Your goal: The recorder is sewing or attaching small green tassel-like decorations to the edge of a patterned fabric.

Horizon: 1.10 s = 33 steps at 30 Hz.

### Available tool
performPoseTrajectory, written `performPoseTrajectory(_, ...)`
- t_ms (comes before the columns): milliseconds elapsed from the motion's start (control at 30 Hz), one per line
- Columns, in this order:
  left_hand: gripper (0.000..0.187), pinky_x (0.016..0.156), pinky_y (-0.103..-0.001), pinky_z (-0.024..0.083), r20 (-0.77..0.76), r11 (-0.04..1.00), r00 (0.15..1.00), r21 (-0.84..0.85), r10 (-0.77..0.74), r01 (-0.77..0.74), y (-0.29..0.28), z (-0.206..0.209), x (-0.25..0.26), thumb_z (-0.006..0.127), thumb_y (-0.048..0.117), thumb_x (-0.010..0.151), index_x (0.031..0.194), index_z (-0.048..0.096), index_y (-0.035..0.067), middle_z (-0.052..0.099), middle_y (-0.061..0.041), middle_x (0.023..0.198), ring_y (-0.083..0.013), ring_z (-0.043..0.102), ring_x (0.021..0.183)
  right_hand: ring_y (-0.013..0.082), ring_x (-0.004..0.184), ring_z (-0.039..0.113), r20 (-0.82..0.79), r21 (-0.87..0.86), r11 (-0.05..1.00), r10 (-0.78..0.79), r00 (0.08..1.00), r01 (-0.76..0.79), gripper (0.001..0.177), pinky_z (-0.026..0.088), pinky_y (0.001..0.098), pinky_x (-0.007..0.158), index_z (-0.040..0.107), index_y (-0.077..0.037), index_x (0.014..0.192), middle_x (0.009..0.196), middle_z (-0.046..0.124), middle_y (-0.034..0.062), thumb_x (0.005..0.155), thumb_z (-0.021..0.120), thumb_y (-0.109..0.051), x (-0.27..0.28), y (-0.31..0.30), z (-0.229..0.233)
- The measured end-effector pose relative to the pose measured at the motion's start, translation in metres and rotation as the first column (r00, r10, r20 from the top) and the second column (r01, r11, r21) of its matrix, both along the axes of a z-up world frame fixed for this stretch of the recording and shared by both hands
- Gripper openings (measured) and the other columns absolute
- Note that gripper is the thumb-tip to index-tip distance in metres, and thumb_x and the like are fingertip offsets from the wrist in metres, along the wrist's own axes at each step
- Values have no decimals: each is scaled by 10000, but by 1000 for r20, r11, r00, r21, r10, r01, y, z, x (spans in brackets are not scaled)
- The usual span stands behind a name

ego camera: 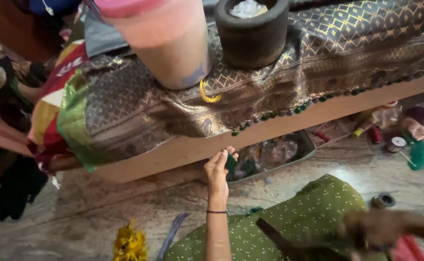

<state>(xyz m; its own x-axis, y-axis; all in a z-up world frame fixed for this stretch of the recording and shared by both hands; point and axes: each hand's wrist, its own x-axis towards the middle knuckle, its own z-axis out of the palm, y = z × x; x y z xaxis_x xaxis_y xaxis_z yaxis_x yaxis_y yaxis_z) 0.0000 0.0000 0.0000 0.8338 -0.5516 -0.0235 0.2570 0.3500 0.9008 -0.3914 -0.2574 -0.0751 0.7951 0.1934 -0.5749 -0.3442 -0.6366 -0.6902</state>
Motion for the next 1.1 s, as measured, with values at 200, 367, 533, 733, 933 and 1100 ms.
performPoseTrajectory(200,304,817,-298,589,1,999,999,-21,-49,49,-15,-7,-17,616,202,1015,1152,722,-47,764,-126,1089,-201,755,937,222,848,738,171,-130,988,-65,983,88,235,596,364,736,723,-121,1069,1000,738,84,890,681,-267,-42,58,-128)
performPoseTrajectory(367,314,805,-313,590,-62,992,991,-35,-120,118,-19,2,-41,606,204,1028,1182,711,-48,763,-136,1091,-199,742,927,216,914,777,335,-205,965,-87,938,163,249,601,333,827,723,-117,1060,995,779,58,906,623,-286,124,100,16)
performPoseTrajectory(533,299,837,-345,611,-201,981,964,-119,-174,153,-18,-6,-47,597,204,1019,1174,690,-34,756,-141,1077,-209,741,923,370,1040,681,642,141,902,-397,655,409,531,561,456,834,596,-25,1267,1197,663,216,870,722,-354,200,112,62)
performPoseTrajectory(733,275,857,-367,593,139,979,986,192,-97,69,-14,-79,17,635,193,997,1113,703,-47,750,-181,1049,-256,736,941,320,742,704,317,-244,932,-184,930,267,299,563,486,723,673,-71,889,759,700,162,980,532,-318,158,73,6)
performPoseTrajectory(933,262,744,-454,527,696,558,641,688,-324,-465,-17,37,34,726,268,921,924,759,8,739,-229,903,-386,711,868,333,968,714,-126,-582,790,148,981,-193,293,561,481,879,716,-144,996,1004,732,134,926,607,-406,35,-20,-51)
performPoseTrajectory(1100,263,780,-360,525,574,847,799,503,-178,-172,-28,42,37,744,283,925,928,769,21,759,-128,921,-253,700,867,269,1013,776,74,-698,653,-343,936,295,527,616,428,947,673,-216,1265,1100,802,45,858,669,-552,74,-69,32)
